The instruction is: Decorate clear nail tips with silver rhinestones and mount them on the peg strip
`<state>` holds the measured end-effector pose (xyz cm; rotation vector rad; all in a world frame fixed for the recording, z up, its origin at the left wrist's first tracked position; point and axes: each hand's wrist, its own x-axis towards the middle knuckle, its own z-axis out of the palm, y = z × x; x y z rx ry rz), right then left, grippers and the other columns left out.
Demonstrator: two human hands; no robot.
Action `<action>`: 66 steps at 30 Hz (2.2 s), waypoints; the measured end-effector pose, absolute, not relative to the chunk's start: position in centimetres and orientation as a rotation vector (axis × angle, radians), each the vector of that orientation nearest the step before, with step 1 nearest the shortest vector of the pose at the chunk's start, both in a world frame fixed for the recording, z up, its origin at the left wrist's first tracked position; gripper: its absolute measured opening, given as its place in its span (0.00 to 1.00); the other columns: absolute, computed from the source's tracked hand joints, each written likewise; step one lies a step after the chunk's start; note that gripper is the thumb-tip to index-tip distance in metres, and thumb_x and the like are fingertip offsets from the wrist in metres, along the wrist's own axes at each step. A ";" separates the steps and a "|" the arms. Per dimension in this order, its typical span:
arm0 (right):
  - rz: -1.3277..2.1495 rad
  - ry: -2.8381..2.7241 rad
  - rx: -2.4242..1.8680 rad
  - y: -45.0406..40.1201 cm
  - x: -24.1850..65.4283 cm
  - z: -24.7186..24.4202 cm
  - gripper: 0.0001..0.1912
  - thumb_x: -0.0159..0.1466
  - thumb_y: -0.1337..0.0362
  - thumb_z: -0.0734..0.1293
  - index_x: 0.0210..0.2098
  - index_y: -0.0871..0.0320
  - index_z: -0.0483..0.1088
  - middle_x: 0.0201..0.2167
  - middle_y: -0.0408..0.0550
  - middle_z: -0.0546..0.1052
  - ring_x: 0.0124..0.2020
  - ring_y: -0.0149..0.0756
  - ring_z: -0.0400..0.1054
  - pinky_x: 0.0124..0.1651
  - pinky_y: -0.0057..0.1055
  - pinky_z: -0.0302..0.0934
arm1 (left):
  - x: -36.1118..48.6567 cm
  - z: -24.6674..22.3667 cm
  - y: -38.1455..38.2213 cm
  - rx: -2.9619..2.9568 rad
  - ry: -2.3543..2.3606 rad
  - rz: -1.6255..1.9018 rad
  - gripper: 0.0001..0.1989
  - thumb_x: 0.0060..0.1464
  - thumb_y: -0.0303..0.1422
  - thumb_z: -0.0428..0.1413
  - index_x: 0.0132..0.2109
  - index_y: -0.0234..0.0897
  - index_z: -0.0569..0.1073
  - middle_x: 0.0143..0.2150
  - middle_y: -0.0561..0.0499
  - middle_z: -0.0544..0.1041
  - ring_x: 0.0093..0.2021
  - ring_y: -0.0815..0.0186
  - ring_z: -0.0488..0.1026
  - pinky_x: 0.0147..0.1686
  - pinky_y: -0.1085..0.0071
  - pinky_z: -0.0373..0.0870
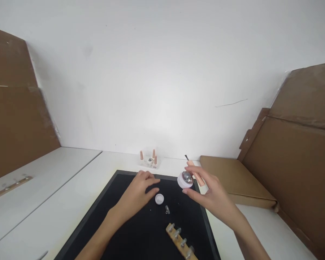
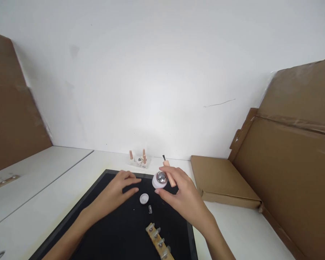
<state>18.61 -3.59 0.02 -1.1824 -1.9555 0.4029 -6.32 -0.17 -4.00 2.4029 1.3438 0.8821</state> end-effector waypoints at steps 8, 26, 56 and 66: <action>0.250 -1.897 -1.144 -3.9 16.7 1.7 0.16 0.62 0.59 0.66 0.50 0.50 0.67 0.28 0.42 0.70 0.39 0.41 0.73 0.44 0.36 0.68 | -4.0 2.9 0.0 1.943 1.038 1.043 0.17 0.60 0.41 0.55 0.52 0.40 0.78 0.48 0.46 0.81 0.48 0.55 0.75 0.49 0.60 0.68; -0.072 -1.884 -1.089 -0.6 16.1 1.0 0.12 0.62 0.67 0.64 0.46 0.50 0.67 0.35 0.46 0.79 0.33 0.42 0.75 0.34 0.36 0.69 | -0.7 1.0 2.5 1.188 0.511 0.808 0.23 0.53 0.38 0.64 0.56 0.40 0.73 0.43 0.48 0.78 0.38 0.67 0.72 0.37 0.72 0.66; 0.125 -1.857 -0.786 -2.7 18.1 1.7 0.20 0.70 0.49 0.55 0.57 0.37 0.68 0.20 0.42 0.75 0.18 0.35 0.70 0.25 0.33 0.64 | -1.8 0.2 4.5 0.918 0.354 0.694 0.26 0.56 0.51 0.55 0.32 0.29 0.80 0.18 0.55 0.62 0.20 0.71 0.60 0.28 0.71 0.65; -0.137 -1.829 -0.739 -2.3 17.4 1.4 0.20 0.69 0.51 0.58 0.47 0.54 0.75 0.20 0.46 0.77 0.18 0.36 0.70 0.19 0.29 0.63 | -1.7 0.3 4.5 0.865 0.401 0.615 0.30 0.53 0.56 0.53 0.22 0.31 0.75 0.14 0.58 0.57 0.18 0.71 0.56 0.24 0.71 0.61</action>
